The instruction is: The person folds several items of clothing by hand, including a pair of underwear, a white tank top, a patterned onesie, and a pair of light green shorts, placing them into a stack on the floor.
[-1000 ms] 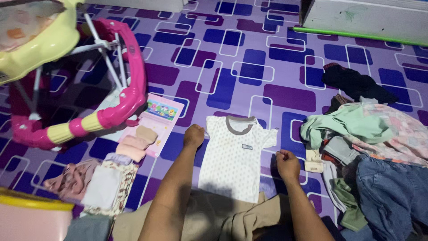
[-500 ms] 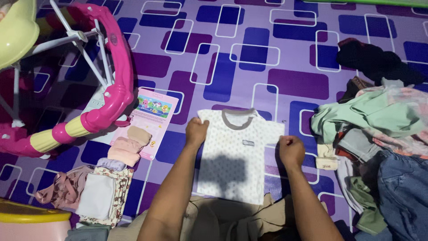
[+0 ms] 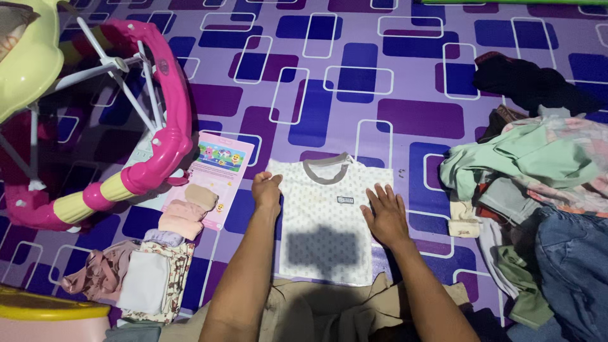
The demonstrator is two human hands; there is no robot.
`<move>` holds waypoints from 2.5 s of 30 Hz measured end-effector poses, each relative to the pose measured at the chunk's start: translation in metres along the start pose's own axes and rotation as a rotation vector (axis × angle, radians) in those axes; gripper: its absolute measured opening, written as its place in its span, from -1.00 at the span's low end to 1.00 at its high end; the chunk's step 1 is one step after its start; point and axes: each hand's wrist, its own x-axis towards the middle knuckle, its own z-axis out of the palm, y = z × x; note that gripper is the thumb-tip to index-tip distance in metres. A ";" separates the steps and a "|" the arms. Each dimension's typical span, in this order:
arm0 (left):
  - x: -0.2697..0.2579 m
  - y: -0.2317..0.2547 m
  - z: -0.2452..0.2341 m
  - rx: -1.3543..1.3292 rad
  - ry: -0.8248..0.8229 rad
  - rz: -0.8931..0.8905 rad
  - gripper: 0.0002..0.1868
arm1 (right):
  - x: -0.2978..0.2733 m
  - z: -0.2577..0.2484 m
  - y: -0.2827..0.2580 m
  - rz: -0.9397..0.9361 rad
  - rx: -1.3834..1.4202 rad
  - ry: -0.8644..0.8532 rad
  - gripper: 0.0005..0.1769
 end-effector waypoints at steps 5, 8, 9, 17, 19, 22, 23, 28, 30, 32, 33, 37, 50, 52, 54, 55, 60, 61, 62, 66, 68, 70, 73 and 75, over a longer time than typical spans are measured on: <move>-0.041 0.022 0.037 0.267 0.045 0.706 -0.74 | 0.004 0.010 0.021 -0.047 0.147 0.181 -0.55; -0.096 0.037 0.080 0.452 -0.013 0.824 -0.85 | 0.006 0.013 0.031 0.155 0.499 0.308 -0.68; -0.111 0.039 0.096 0.444 -0.023 0.903 -0.85 | 0.009 0.013 0.034 0.360 0.743 0.304 -0.68; -0.209 -0.024 0.135 0.925 -0.626 1.129 -0.49 | 0.014 0.026 0.067 0.582 1.471 0.213 -0.62; -0.223 -0.037 0.121 0.742 -0.527 1.268 -0.49 | 0.014 0.033 0.071 0.593 1.495 0.211 -0.62; -0.203 -0.042 0.107 0.895 -0.548 1.194 -0.53 | 0.015 0.038 0.071 0.532 1.412 0.221 -0.65; -0.189 -0.039 0.105 0.900 -0.509 1.130 -0.55 | 0.016 0.038 0.069 0.520 1.353 0.236 -0.65; -0.156 0.014 0.048 1.071 -0.325 0.823 -0.52 | 0.012 0.026 0.054 0.443 1.122 0.234 -0.64; -0.163 0.035 0.023 1.173 -0.322 0.669 -0.52 | 0.013 0.021 0.048 0.499 0.896 0.247 -0.65; -0.168 0.047 0.008 1.268 -0.313 0.513 -0.51 | 0.013 0.016 0.048 0.443 0.791 0.289 -0.66; -0.170 0.048 0.000 1.295 -0.327 0.430 -0.51 | 0.013 0.016 0.047 0.386 0.675 0.330 -0.68; -0.169 0.030 -0.020 1.285 -0.422 0.350 -0.51 | 0.006 0.016 0.040 0.262 0.544 0.356 -0.74; -0.246 0.021 -0.008 0.852 -0.518 0.712 -0.76 | -0.054 0.013 0.026 0.395 0.822 -0.193 -0.81; -0.266 0.014 -0.011 0.957 -0.767 0.922 -0.80 | -0.069 0.017 0.027 0.438 0.880 -0.222 -0.84; -0.277 0.006 -0.015 1.039 -0.820 0.963 -0.79 | -0.088 0.022 0.024 0.599 0.893 -0.350 -0.86; -0.282 -0.001 -0.017 1.127 -0.871 1.001 -0.79 | -0.098 0.024 0.023 0.602 0.886 -0.348 -0.86; -0.284 -0.014 -0.022 1.185 -0.834 1.048 -0.84 | -0.127 0.030 0.007 0.593 0.959 -0.336 -0.83; -0.285 -0.013 -0.023 1.176 -0.824 1.065 -0.83 | -0.127 0.031 0.005 0.594 0.960 -0.329 -0.83; -0.288 -0.013 -0.024 1.175 -0.829 1.071 -0.83 | -0.126 0.034 0.002 0.638 1.010 -0.328 -0.80; -0.294 -0.011 -0.022 1.133 -0.820 1.091 -0.83 | -0.122 0.040 0.002 0.721 0.969 -0.349 -0.79; -0.296 -0.011 -0.020 1.126 -0.832 1.101 -0.83 | -0.121 0.044 0.004 0.701 1.001 -0.338 -0.81; -0.299 -0.011 -0.018 1.207 -0.865 1.105 -0.81 | -0.121 0.046 0.005 0.682 1.029 -0.334 -0.83; -0.306 -0.009 -0.021 1.173 -0.918 1.032 -0.72 | -0.123 0.042 0.005 0.695 1.111 -0.364 -0.77; -0.306 -0.010 -0.019 1.195 -0.914 1.021 -0.66 | -0.122 0.036 0.003 0.696 1.109 -0.426 -0.71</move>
